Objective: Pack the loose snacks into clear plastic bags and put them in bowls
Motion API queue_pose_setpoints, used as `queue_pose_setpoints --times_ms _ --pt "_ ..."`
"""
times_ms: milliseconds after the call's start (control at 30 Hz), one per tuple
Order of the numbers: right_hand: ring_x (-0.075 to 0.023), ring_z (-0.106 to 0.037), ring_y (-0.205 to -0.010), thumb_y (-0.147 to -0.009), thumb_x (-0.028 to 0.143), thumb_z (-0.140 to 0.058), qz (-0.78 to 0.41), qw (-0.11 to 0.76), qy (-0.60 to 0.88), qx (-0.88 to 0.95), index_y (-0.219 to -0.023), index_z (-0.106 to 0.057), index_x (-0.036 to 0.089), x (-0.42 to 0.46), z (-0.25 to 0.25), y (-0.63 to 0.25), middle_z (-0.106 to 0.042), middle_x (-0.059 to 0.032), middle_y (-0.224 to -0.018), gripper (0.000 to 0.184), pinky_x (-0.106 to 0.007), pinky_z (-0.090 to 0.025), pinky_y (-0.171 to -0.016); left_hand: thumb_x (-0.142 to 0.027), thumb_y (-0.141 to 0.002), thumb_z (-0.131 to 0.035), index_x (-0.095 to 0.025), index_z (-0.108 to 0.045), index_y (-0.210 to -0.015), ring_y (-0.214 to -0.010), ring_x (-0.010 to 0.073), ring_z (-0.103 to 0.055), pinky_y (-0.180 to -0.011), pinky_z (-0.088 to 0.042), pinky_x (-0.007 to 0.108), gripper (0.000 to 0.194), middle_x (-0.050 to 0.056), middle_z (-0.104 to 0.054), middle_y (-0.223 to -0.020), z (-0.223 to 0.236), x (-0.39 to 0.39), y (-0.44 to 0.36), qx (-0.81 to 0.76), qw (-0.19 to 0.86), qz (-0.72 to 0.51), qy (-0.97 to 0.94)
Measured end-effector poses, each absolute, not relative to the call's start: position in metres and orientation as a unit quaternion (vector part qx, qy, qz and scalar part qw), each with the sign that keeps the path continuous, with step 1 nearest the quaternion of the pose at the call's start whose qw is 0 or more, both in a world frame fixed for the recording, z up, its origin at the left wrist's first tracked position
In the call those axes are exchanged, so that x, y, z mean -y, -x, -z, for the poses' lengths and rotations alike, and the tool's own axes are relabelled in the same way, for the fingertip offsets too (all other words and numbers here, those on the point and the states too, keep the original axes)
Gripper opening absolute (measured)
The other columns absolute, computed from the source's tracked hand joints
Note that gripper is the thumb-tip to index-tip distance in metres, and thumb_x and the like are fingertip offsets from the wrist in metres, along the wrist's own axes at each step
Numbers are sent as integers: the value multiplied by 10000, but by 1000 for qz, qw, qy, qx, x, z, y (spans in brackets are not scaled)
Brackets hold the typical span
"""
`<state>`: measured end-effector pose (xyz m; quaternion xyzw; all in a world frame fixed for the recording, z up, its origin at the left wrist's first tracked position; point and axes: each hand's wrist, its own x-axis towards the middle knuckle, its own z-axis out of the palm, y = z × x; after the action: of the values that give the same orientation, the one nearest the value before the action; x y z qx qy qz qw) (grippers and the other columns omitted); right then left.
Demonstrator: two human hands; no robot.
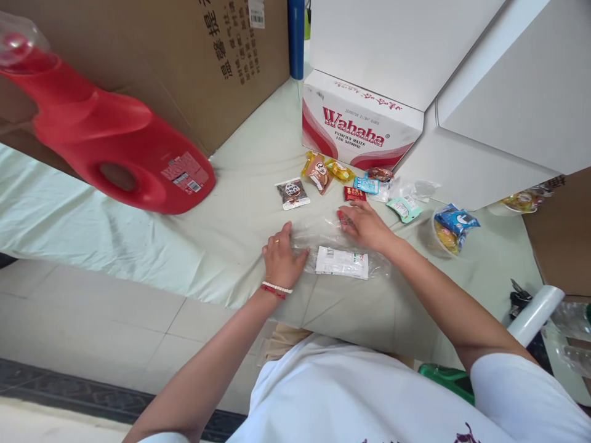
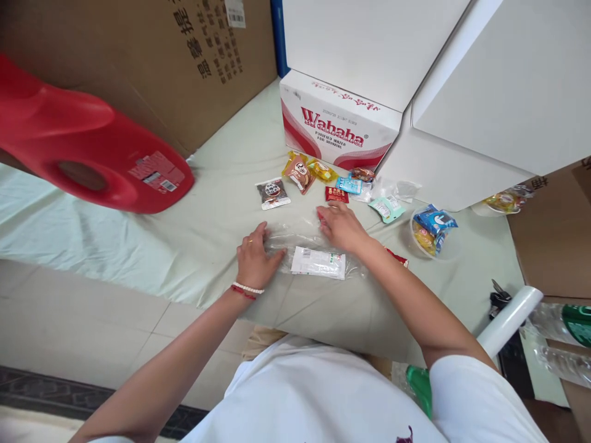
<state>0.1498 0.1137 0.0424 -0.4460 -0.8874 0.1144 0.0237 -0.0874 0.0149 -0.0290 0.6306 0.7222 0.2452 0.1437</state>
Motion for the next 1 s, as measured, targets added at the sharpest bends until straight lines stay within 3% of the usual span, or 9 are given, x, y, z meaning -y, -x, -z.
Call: queue_pose_setpoints --times_ms 67,133,267,367,500,633,800,900,1000 --pt "-324 -410 -1381 -926 245 -611 -119 1 435 893 -1479 -493 110 -127 -30 -131 -648 -172 -1337 581 -432 -354 -1109 -336 -851 -642 -146 -278 -1571 -1148 348 -608 -962 -439 486 829 147 -696 -1240 27 -22 87 -722 174 -245 -623" --pt "-325 -481 -1288 -889 251 -667 -124 -20 451 883 -1398 -572 101 -139 -19 -119 -672 -186 -1259 539 -408 -385 -1053 -314 -839 -657 -130 -310 -1557 -1106 333 -625 -951 -429 464 818 121 -728 -1133 26 -28 87 -729 193 -230 -616" --pt "-252 -585 -976 -864 212 -674 -189 -40 485 853 -1028 -734 149 -154 -13 -118 -708 -96 -890 185 -312 -422 -863 -359 -882 -637 -196 -651 -1219 -1047 317 -624 -922 -402 435 375 73 -735 -882 27 -34 89 -725 207 -179 -632" --pt "-208 -579 -864 -872 179 -625 -209 12 449 868 -890 -718 153 -152 -28 -127 -667 -69 -840 98 -296 -415 -849 -385 -910 -611 -222 -699 -995 -1026 312 -608 -897 -385 429 204 66 -727 -840 29 -33 91 -715 199 -167 -649" --pt "-191 -588 -881 -943 188 -528 -189 75 380 902 -984 -663 146 -118 -61 -138 -645 -106 -1017 146 -274 -412 -784 -373 -918 -602 -218 -687 -996 -1027 311 -597 -880 -371 424 194 71 -733 -868 31 -32 91 -713 199 -167 -652" --pt "-178 -567 -801 -1051 250 -415 -117 -32 331 936 -1090 -661 186 -66 -70 -143 -650 -80 -970 257 -273 -342 -676 -369 -923 -591 -212 -696 -1024 -1014 312 -591 -871 -371 428 214 76 -731 -866 28 -32 92 -707 207 -172 -654" --pt "-197 -567 -868 -1030 159 -452 -107 -107 283 947 -1430 -558 242 -23 -39 -152 -645 -75 -1002 422 -283 -331 -658 -291 -863 -609 -233 -733 -1084 -1029 317 -578 -889 -389 445 260 75 -734 -951 24 -23 108 -683 217 -190 -671" --pt "-212 -549 -887 -1016 149 -478 -101 -93 312 940 -1456 -558 281 -11 -23 -156 -629 -80 -1025 466 -295 -353 -707 -235 -838 -578 -226 -754 -949 -993 290 -597 -897 -415 432 209 72 -725 -920 19 -12 124 -681 231 -227 -657" --pt "-216 -532 -893 -1016 163 -495 -106 -69 347 929 -1422 -599 310 -5 -17 -156 -616 -77 -1014 444 -308 -362 -758 -310 -848 -585 -201 -719 -828 -866 226 -632 -835 -469 367 173 55 -706 -857 11 -3 126 -668 310 -319 -597"
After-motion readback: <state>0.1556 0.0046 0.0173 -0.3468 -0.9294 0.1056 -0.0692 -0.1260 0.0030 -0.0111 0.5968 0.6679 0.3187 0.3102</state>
